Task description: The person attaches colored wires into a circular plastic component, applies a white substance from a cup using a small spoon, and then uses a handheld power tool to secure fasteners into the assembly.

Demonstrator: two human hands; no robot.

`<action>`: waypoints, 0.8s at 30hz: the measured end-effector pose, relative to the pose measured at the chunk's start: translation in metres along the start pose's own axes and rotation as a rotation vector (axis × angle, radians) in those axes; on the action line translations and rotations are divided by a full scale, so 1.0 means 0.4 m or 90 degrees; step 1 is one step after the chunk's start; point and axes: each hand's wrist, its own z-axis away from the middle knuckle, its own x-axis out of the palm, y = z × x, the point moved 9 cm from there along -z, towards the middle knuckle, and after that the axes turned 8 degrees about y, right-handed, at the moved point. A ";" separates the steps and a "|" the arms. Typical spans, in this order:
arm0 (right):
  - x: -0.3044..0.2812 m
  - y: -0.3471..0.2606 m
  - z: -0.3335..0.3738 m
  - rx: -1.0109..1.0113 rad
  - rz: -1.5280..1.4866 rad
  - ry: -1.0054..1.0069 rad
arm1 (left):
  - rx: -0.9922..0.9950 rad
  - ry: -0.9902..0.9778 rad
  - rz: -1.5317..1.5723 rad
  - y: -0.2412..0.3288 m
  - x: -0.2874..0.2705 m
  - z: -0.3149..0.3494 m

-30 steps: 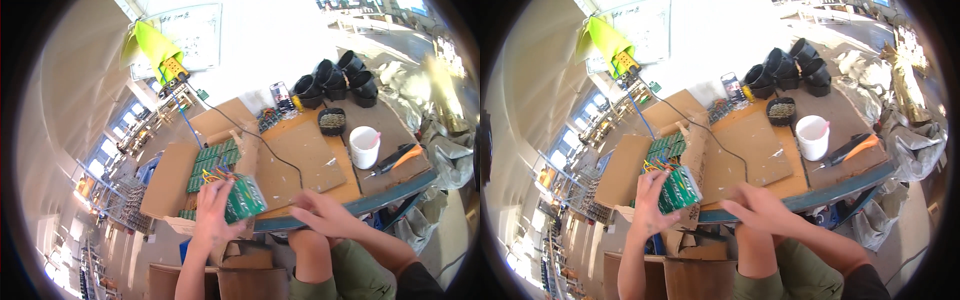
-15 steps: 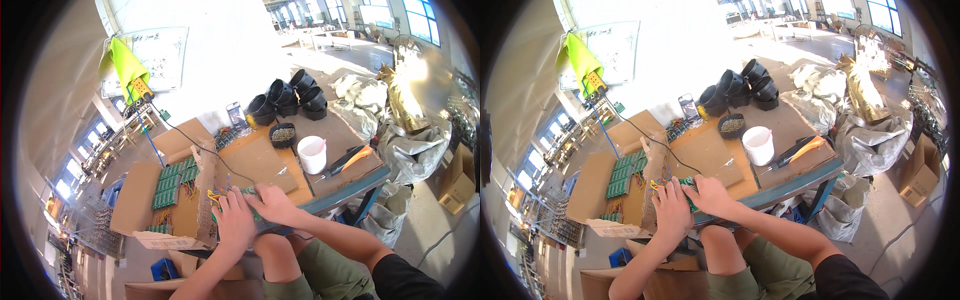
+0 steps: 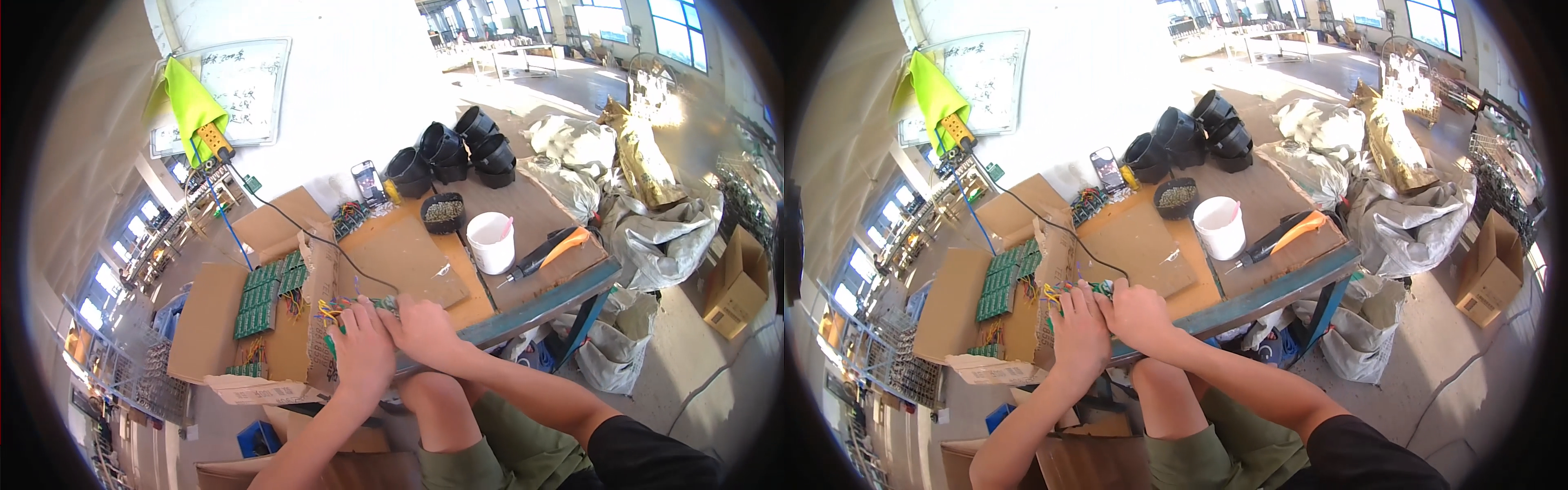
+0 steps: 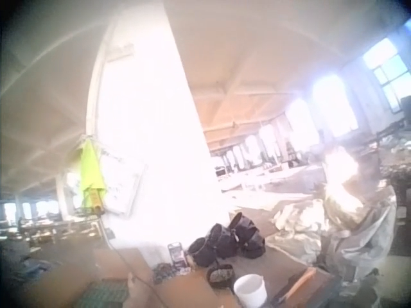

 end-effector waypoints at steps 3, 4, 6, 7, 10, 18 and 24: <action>0.015 -0.009 -0.001 0.011 0.012 -0.016 | -0.005 -0.053 -0.002 -0.010 0.003 0.000; 0.017 -0.012 -0.003 0.015 0.016 -0.023 | -0.014 -0.073 0.002 -0.015 0.009 0.003; 0.012 -0.012 -0.006 0.019 0.044 -0.006 | 0.023 -0.109 -0.047 -0.013 0.034 0.015; 0.006 -0.016 -0.015 0.017 0.057 0.008 | 0.042 -0.122 -0.075 -0.020 0.043 0.016; -0.053 0.034 -0.030 0.018 -0.118 0.077 | 0.040 -0.159 -0.016 -0.076 0.029 0.013; -0.115 0.101 0.063 0.183 -0.514 -0.043 | -0.469 -0.063 0.234 -0.563 0.274 0.229; -0.165 0.167 0.099 0.287 -0.594 0.010 | -0.493 -0.316 0.248 -0.515 0.426 0.283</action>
